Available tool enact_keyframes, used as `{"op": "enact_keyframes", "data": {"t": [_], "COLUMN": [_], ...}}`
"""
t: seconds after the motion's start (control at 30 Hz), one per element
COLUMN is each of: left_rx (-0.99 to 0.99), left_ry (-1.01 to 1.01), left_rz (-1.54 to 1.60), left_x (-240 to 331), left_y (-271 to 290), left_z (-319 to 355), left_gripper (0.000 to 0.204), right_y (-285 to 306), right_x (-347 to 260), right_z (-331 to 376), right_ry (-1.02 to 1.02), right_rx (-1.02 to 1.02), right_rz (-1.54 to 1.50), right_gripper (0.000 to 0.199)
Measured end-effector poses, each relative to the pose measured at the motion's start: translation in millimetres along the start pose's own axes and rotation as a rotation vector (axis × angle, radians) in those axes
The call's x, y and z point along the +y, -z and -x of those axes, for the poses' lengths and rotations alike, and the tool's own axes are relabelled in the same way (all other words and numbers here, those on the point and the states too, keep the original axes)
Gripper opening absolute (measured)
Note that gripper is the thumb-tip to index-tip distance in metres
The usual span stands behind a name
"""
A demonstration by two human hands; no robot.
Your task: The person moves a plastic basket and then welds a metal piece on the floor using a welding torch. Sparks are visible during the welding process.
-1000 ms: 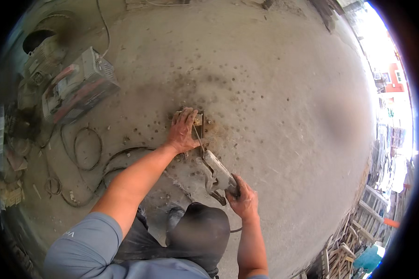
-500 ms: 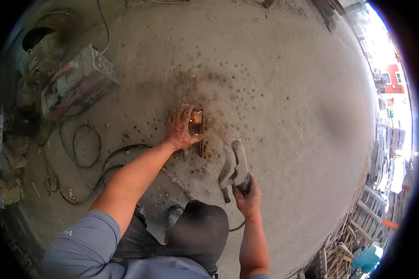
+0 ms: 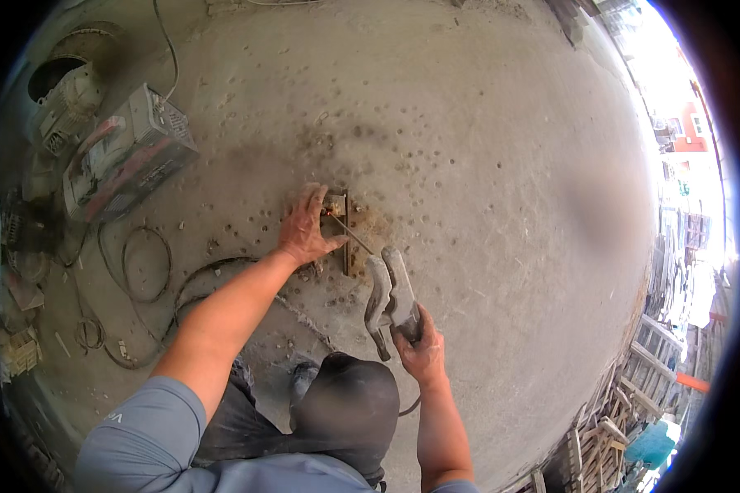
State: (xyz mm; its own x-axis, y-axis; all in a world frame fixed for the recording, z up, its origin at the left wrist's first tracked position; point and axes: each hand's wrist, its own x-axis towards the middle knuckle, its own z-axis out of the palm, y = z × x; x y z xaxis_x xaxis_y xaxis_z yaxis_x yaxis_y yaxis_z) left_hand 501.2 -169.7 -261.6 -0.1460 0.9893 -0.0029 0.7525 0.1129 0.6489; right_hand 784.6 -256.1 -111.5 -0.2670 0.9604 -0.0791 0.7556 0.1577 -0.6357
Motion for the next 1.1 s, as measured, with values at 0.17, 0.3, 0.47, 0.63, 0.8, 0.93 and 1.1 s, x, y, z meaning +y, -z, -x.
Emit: {"op": "enact_keyframes", "data": {"t": [0.17,0.3,0.47,0.63,0.8,0.93,1.1], "left_rx": [0.014,0.008,-0.007,-0.045,-0.078,-0.075,-0.098], "left_ry": [-0.062,-0.081,-0.092,-0.054,-0.044,-0.041,-0.004], "left_rz": [-0.028,-0.044,-0.004,0.038,0.010,-0.029,-0.056], "left_x": [1,2,2,7,6,5,5], "left_y": [-6,-7,-5,1,3,2,2], "left_z": [0,0,-1,-1,0,0,-2], "left_gripper": [0.116,0.117,0.116,0.109,0.110,0.110,0.116], "right_y": [0,1,0,1,11,5,18], "right_x": [-4,-10,-14,-10,-13,-3,-1], "right_z": [-2,-4,-7,-5,-13,-6,-17], "right_ry": [-0.015,-0.074,-0.042,-0.013,0.157,-0.165,-0.376], "right_rx": [-0.008,-0.041,-0.021,-0.023,-0.146,-0.069,-0.100], "right_rz": [-0.002,-0.034,-0.027,0.038,0.293,-0.085,-0.515], "right_gripper": [0.060,0.059,0.060,0.061,0.061,0.052,0.047]}}
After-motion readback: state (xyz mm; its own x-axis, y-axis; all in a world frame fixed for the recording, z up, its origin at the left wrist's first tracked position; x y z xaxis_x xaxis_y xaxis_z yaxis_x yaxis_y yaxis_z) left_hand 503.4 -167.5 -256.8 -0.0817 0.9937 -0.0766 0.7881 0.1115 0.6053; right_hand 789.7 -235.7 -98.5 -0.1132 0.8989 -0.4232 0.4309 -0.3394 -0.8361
